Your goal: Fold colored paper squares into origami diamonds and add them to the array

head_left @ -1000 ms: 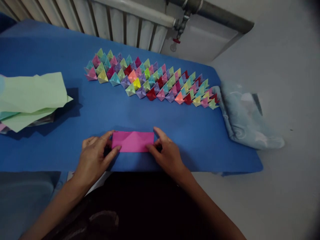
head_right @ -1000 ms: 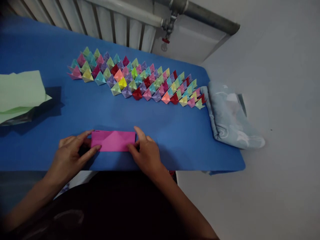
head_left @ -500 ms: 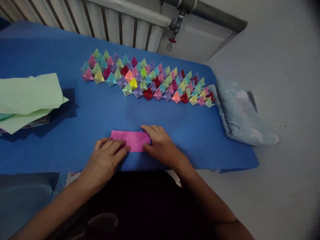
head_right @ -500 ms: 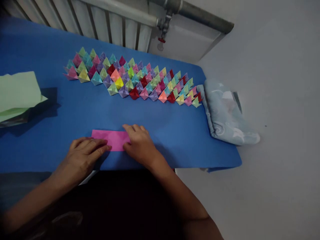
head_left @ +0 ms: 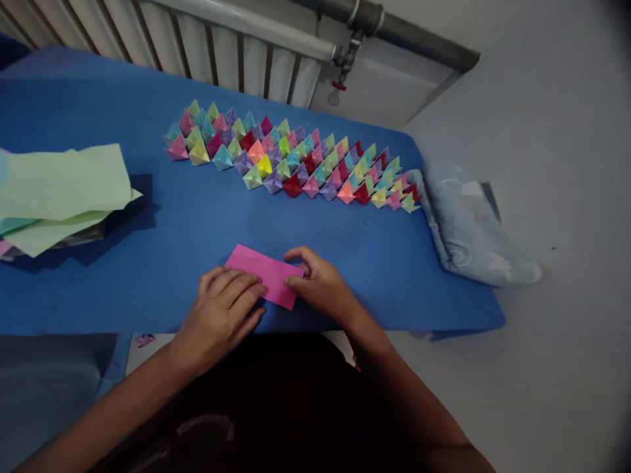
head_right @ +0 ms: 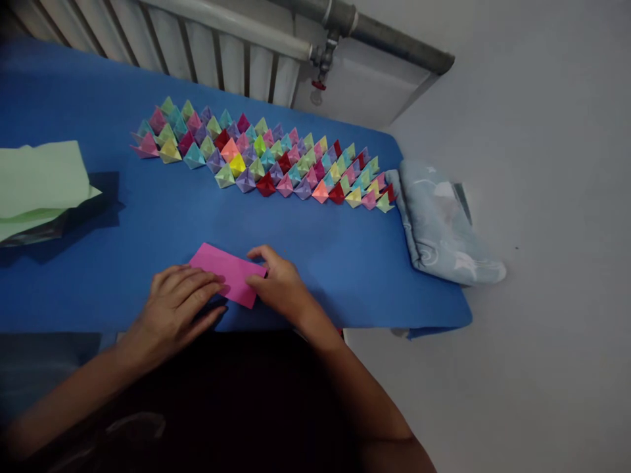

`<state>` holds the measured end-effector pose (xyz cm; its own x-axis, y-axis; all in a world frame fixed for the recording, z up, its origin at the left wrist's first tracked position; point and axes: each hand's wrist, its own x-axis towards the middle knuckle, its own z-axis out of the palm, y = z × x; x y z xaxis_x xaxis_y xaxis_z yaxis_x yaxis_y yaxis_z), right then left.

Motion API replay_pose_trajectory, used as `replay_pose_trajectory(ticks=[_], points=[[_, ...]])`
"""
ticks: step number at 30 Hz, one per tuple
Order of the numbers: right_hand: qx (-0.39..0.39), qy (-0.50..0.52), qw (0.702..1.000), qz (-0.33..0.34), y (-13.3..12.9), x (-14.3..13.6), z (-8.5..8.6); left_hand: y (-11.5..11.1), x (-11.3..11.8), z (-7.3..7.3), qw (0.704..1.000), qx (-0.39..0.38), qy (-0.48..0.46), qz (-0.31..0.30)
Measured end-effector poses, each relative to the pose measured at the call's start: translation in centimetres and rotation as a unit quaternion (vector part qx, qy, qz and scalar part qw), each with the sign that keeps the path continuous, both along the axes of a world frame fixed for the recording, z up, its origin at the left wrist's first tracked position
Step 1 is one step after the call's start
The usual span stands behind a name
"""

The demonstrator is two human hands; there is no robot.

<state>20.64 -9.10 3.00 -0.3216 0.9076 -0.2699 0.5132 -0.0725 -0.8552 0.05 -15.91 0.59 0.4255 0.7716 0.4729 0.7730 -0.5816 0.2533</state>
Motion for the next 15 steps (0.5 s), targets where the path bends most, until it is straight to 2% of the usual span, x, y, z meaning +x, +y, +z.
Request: replay_pose_trajectory(ticks=[4, 7, 9, 12, 15], points=[[-0.007, 0.032, 0.999, -0.018, -0.9, -0.1, -0.3, 0.4, 0.6, -0.5, 1.0, 0.009, -0.008, -0.028], [0.011, 0.002, 1.0, 0.013, -1.3, 0.4, 0.0, 0.6, 0.7, -0.9, 0.999, 0.019, 0.0, -0.044], [0.071, -0.045, 0.996, 0.03, -1.6, 1.1, 0.3, 0.5, 0.4, -1.1, 0.999, 0.015, 0.004, -0.043], [0.211, -0.097, 0.971, 0.05, -2.2, 2.3, 0.5, 0.2, 0.0, -1.3, 0.999, -0.002, -0.005, -0.032], [0.275, -0.099, 0.946, 0.139, -2.8, 2.9, 0.1, 0.1, -0.2, -1.3, 0.999, -0.015, -0.023, -0.029]])
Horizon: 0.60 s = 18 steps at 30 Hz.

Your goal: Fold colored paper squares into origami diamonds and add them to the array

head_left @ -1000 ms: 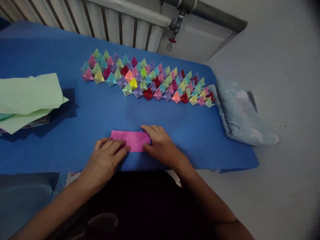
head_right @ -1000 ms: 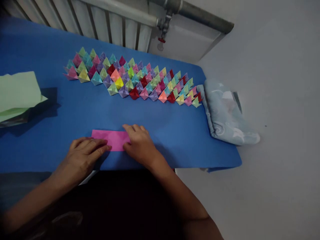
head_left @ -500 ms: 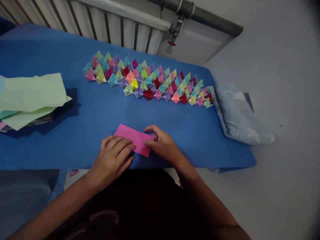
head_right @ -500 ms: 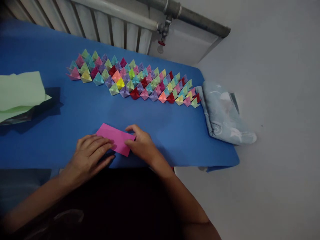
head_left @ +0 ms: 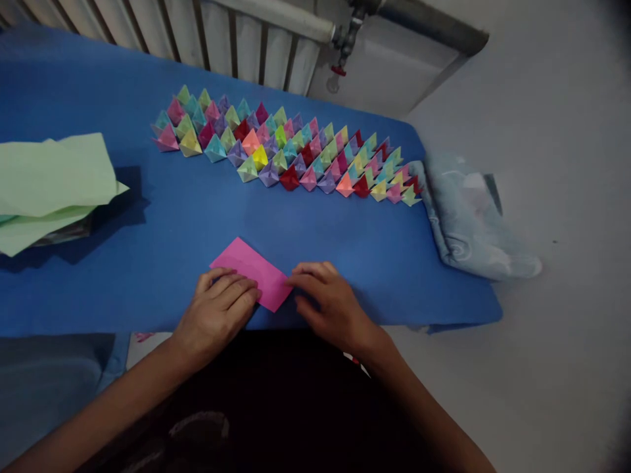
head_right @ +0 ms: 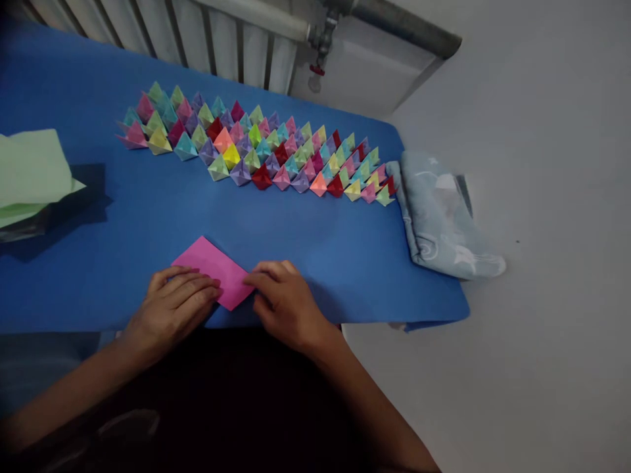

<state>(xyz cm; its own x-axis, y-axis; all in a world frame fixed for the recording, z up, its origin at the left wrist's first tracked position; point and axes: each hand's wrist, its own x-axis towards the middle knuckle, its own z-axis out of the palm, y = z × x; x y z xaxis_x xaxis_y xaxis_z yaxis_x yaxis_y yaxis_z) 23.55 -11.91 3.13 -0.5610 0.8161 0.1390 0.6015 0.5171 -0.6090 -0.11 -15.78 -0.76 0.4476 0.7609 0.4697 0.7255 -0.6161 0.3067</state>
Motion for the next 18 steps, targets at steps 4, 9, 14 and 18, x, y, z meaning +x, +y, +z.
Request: replay_pose_trajectory(ticks=[4, 9, 14, 18], points=[[0.005, -0.039, 0.999, 0.032, -0.1, -0.1, -1.3, 0.0, 0.2, 0.2, 1.0, -0.002, -0.006, 0.01], [0.029, -0.027, 0.999, 0.008, 0.2, -0.2, -2.6, -0.1, 0.5, 0.5, 1.0, 0.014, 0.005, 0.025], [0.023, 0.013, 0.999, -0.033, 0.3, -0.3, -2.9, 0.1, 0.5, 0.5, 0.998, 0.016, 0.018, 0.052], [-0.007, 0.014, 0.997, -0.074, 0.4, -0.7, -2.7, 0.3, 0.6, 0.4, 0.996, -0.014, 0.014, 0.081]])
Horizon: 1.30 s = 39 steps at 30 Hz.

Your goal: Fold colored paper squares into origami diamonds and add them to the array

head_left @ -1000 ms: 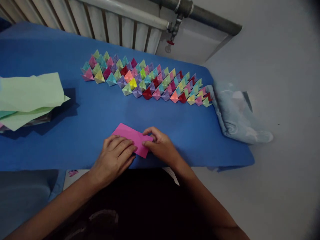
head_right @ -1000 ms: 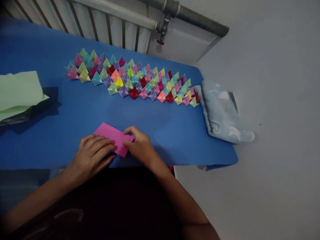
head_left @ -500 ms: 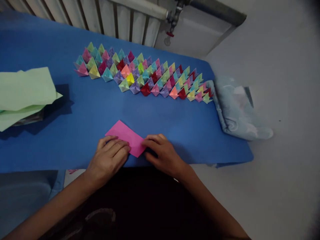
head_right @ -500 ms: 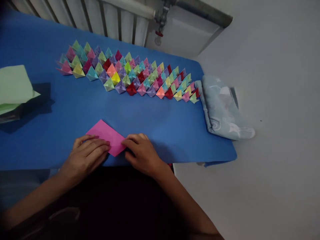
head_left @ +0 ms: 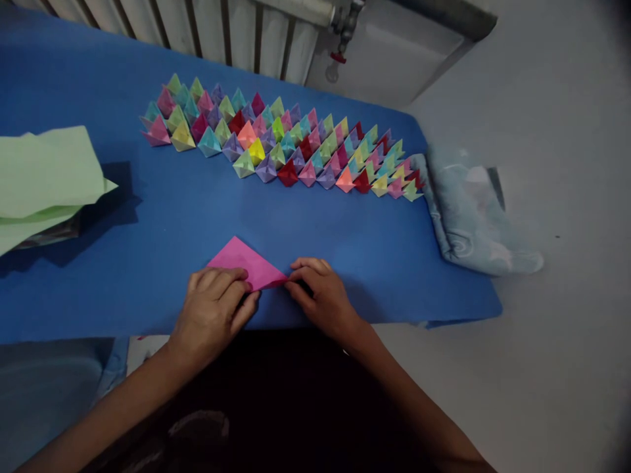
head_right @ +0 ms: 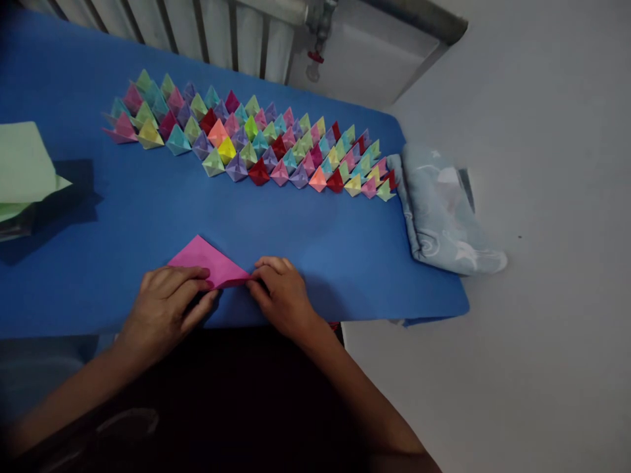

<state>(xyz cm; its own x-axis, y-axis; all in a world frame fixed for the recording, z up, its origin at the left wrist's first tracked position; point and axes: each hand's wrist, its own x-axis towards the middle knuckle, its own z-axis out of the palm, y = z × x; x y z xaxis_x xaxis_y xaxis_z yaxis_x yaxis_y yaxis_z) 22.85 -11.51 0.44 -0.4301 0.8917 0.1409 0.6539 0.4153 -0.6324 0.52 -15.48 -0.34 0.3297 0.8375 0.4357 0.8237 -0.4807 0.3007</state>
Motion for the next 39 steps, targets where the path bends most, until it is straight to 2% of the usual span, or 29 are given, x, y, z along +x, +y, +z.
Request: replay_pose_trajectory(ticks=[6, 18, 22, 26, 30, 33, 36, 39], points=[[-0.034, 0.001, 0.999, -0.032, 0.4, -0.5, 0.3, 0.2, 0.3, -0.1, 0.999, -0.028, -0.002, 0.044], [-0.052, -0.01, 0.997, -0.054, 0.6, -0.7, 0.8, 0.4, 0.0, -0.1, 0.994, -0.072, -0.024, 0.076], [-0.067, -0.06, 0.995, -0.039, 0.6, -1.0, 1.5, 0.3, -0.3, -0.4, 0.998, -0.045, -0.004, 0.054], [-0.064, -0.163, 0.985, -0.003, 0.4, -1.8, 2.7, 0.0, -0.5, -0.5, 0.999, 0.004, 0.047, -0.006], [-0.098, -0.216, 0.971, -0.011, 0.2, -2.6, 3.8, -0.1, -0.7, -0.5, 0.997, 0.018, 0.069, -0.037], [-0.148, -0.166, 0.974, -0.032, 0.3, -2.5, 4.0, -0.2, -0.8, -0.8, 0.998, 0.03, 0.052, -0.031], [-0.201, -0.069, 0.976, -0.054, 0.5, -2.1, 3.6, -0.3, -0.7, -0.8, 0.999, 0.027, 0.029, -0.032], [-0.269, 0.039, 0.96, -0.071, 0.6, -1.8, 3.3, -0.2, -0.4, -0.2, 0.999, 0.024, 0.026, -0.026]])
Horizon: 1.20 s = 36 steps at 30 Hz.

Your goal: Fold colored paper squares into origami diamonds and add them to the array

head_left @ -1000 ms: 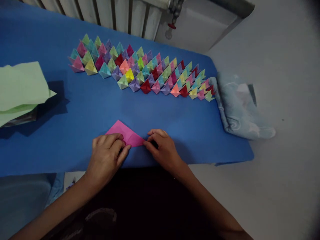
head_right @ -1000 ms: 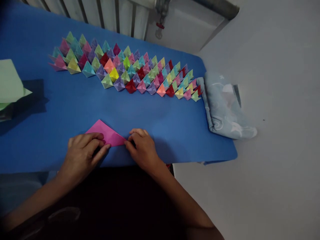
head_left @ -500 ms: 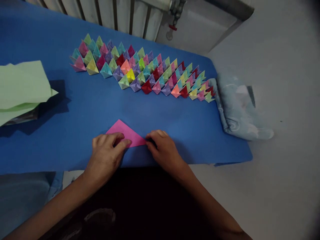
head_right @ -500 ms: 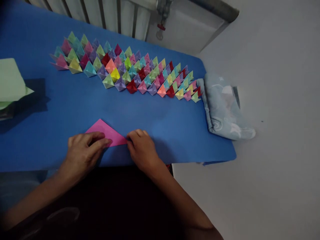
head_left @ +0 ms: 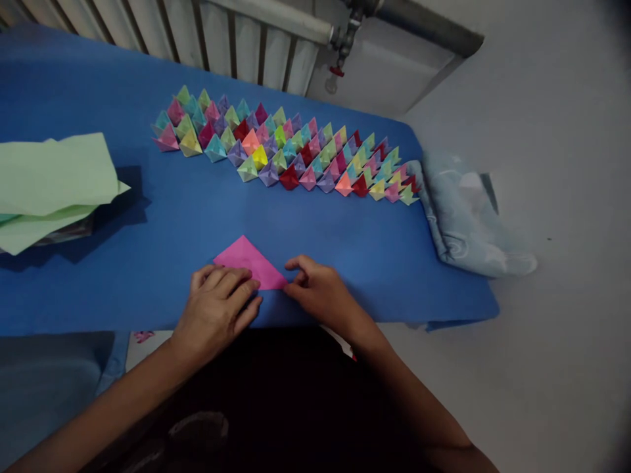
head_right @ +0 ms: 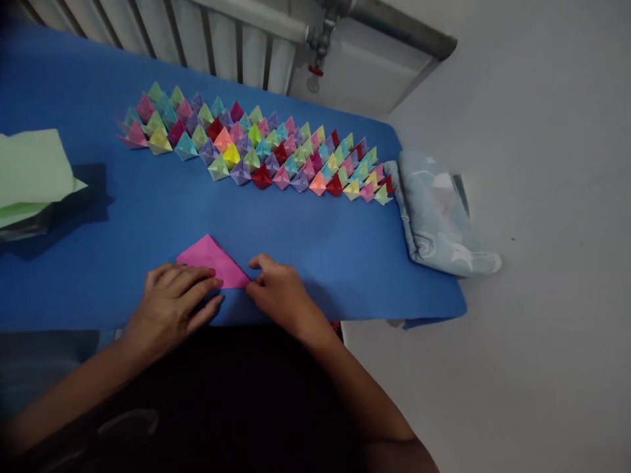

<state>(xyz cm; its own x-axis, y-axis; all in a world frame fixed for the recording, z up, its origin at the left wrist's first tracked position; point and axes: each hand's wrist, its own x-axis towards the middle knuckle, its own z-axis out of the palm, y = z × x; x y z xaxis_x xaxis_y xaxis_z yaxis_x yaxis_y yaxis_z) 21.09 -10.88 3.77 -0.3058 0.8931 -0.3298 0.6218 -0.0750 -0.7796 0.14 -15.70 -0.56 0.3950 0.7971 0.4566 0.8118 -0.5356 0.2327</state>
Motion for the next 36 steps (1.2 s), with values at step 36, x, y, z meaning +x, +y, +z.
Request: replay_pose_trajectory(ticks=[36], points=[[0.083, -0.063, 0.99, 0.094, 3.3, -0.5, 0.1, 2.1, 0.3, 0.2, 0.993, -0.031, -0.014, -0.109]])
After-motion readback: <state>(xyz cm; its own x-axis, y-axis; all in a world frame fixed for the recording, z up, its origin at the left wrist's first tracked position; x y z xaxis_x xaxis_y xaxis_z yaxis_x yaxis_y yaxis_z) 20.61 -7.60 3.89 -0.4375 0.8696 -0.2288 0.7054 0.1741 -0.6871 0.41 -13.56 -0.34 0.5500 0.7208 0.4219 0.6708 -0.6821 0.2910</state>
